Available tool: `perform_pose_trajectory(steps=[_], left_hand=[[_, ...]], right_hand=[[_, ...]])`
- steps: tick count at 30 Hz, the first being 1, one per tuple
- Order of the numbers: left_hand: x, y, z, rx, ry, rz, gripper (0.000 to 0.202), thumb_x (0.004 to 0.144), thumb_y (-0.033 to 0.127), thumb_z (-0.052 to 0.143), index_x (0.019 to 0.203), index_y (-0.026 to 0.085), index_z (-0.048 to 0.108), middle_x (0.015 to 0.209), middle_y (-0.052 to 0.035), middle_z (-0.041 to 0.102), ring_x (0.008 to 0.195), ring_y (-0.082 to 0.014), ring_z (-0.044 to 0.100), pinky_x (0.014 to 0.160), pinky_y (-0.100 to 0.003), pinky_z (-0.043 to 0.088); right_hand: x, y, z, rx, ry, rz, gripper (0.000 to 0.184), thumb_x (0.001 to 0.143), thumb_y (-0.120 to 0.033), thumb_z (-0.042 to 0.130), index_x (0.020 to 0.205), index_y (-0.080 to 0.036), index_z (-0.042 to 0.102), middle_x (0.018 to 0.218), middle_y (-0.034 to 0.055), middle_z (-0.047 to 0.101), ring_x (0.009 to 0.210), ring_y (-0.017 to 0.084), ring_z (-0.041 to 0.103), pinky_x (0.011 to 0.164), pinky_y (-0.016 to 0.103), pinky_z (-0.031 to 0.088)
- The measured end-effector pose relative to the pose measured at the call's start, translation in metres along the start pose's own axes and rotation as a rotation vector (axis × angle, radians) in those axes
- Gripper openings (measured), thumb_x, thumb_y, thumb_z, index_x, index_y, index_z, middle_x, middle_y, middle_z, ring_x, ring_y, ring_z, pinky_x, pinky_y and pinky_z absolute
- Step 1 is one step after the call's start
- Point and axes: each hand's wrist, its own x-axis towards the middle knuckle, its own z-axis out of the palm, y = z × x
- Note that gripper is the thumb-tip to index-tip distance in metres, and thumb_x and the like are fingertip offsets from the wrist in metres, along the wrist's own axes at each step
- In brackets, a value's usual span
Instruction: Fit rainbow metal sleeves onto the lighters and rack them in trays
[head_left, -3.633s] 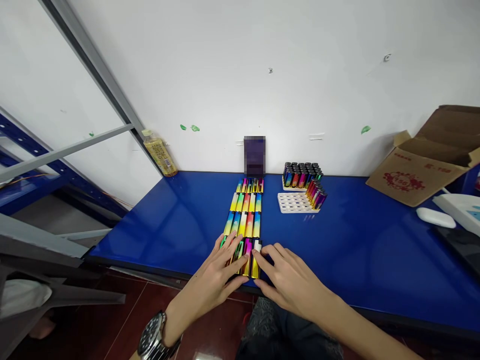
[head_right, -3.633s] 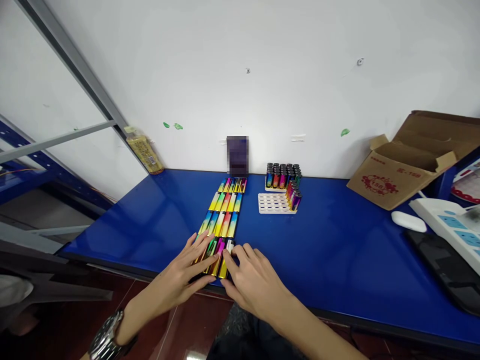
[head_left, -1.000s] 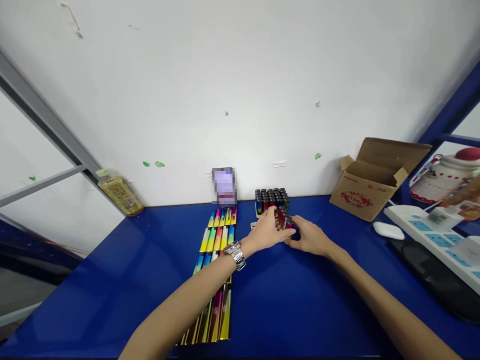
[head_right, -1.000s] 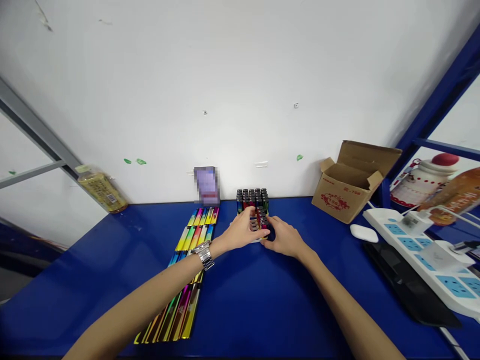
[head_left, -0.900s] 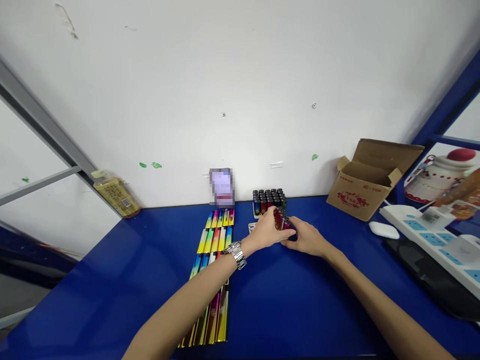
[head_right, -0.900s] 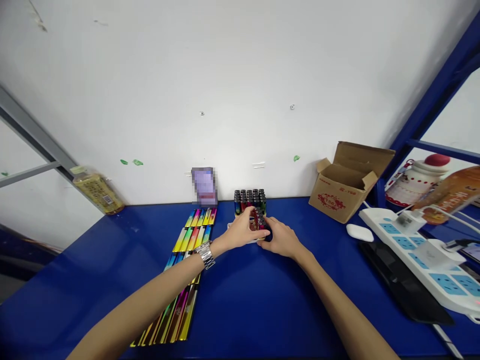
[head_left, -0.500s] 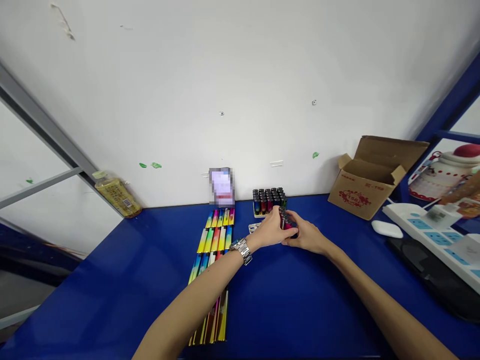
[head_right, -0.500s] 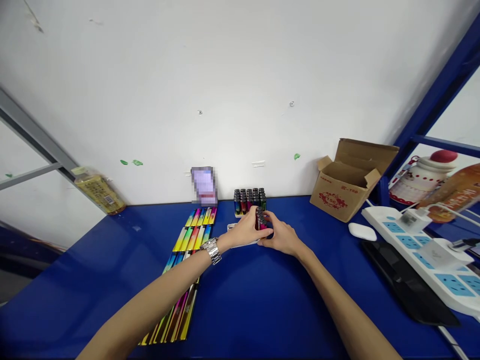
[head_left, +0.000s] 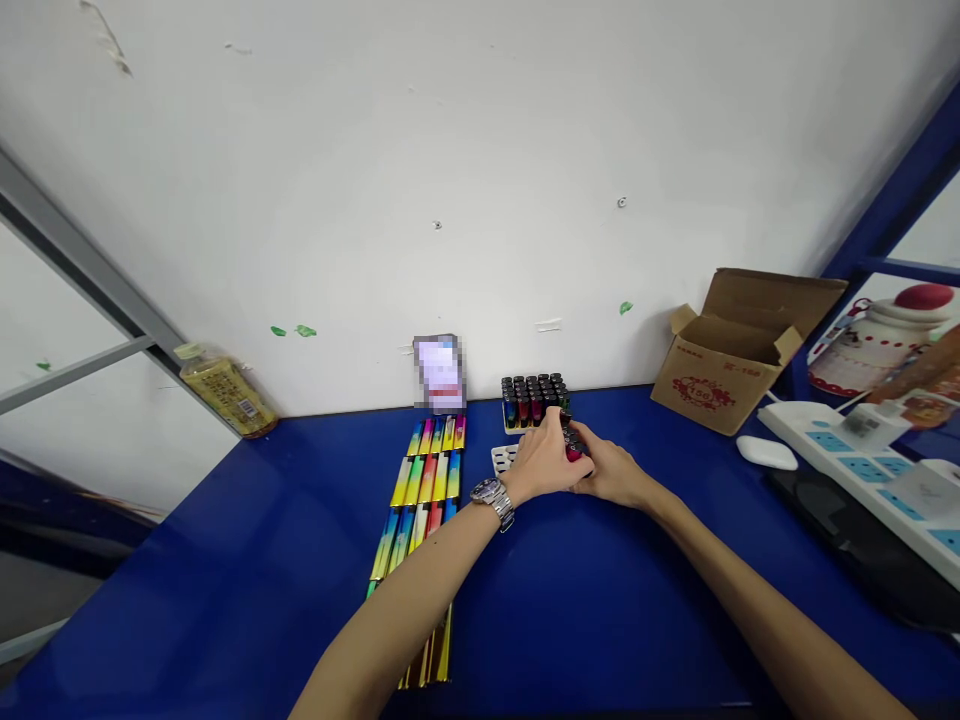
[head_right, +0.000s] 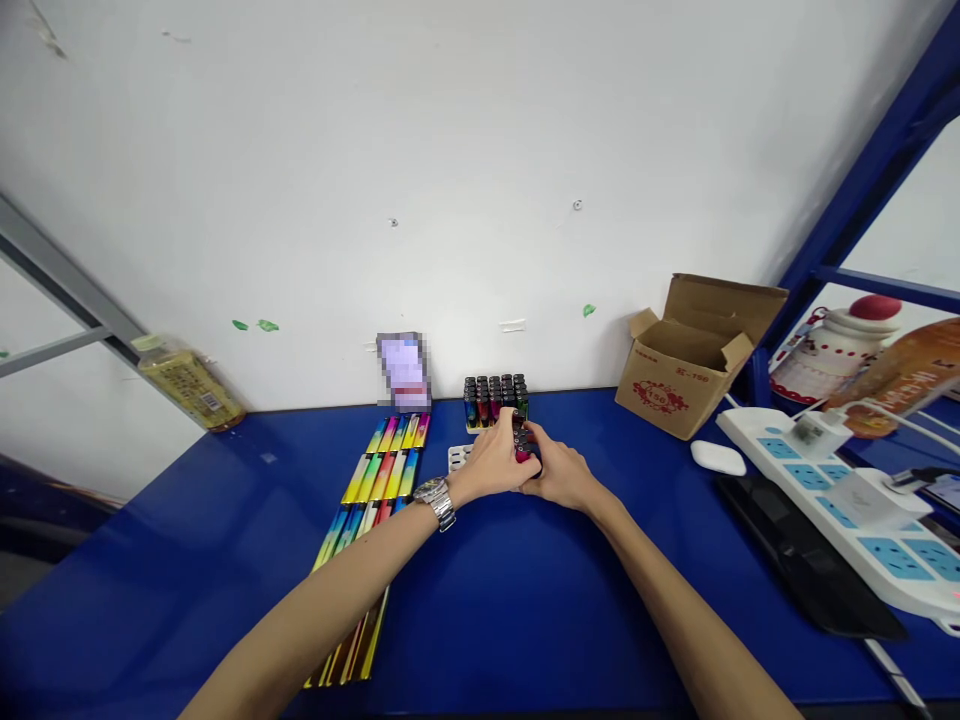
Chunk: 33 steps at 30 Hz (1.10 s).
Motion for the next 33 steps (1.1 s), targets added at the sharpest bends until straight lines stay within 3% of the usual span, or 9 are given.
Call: perform_pose_trajectory(steps=[5,12,17,26,29,33], left_hand=[[0.002,0.003,0.006,-0.042,0.094,-0.051,0.042,0.068,0.026,0.06,0.102,0.022,0.036,0.076,-0.002,0.057,0.069,-0.0241,0.059,0.061,-0.032,0.041],[-0.002,0.004,0.006,-0.176,0.19,-0.019,0.038,0.07,0.019,0.057,0.104,0.022,0.039,0.082,-0.0019,0.056,0.076,-0.0203,0.056,0.071,-0.033,0.042],[0.005,0.004,0.002,-0.324,0.326,-0.021,0.024,0.075,0.013,0.049,0.095,0.023,0.04,0.071,0.0036,0.05,0.064,-0.0136,0.05,0.064,-0.027,0.04],[0.002,-0.004,0.002,-0.406,0.222,-0.009,0.015,0.077,0.014,0.048,0.088,0.022,0.042,0.069,0.0045,0.049,0.062,-0.0119,0.048,0.062,-0.025,0.039],[0.003,-0.002,-0.002,-0.443,0.253,-0.001,0.014,0.077,0.013,0.049,0.086,0.021,0.043,0.069,0.0046,0.049,0.063,-0.0108,0.048,0.062,-0.024,0.04],[0.001,0.002,-0.024,-0.569,0.33,-0.044,0.004,0.081,0.019,0.048,0.082,0.02,0.044,0.071,0.0033,0.049,0.058,-0.0088,0.047,0.055,-0.022,0.041]], right_hand=[[-0.001,-0.002,-0.001,-0.035,-0.019,0.027,0.076,0.069,-0.041,0.068,0.137,-0.021,0.037,0.107,0.0089,0.069,0.096,0.032,0.064,0.07,0.035,0.043],[0.0,-0.005,-0.002,-0.055,-0.018,-0.001,0.07,0.071,-0.044,0.067,0.133,-0.026,0.041,0.112,0.0068,0.067,0.102,0.033,0.063,0.071,0.035,0.045],[0.0,-0.008,-0.003,-0.097,-0.031,0.048,0.068,0.071,-0.054,0.065,0.129,-0.025,0.045,0.114,0.0087,0.067,0.1,0.036,0.063,0.071,0.038,0.045],[-0.004,-0.008,0.003,-0.119,0.02,-0.027,0.067,0.077,-0.058,0.059,0.133,-0.023,0.043,0.118,0.0105,0.064,0.101,0.034,0.062,0.073,0.039,0.047],[-0.004,-0.006,0.004,-0.131,0.03,-0.031,0.07,0.078,-0.058,0.057,0.137,-0.023,0.04,0.122,0.0115,0.061,0.104,0.034,0.061,0.074,0.04,0.047],[-0.004,-0.008,0.003,-0.123,0.016,-0.057,0.071,0.08,-0.054,0.057,0.142,-0.029,0.033,0.135,0.0101,0.051,0.111,0.032,0.057,0.08,0.04,0.046]])
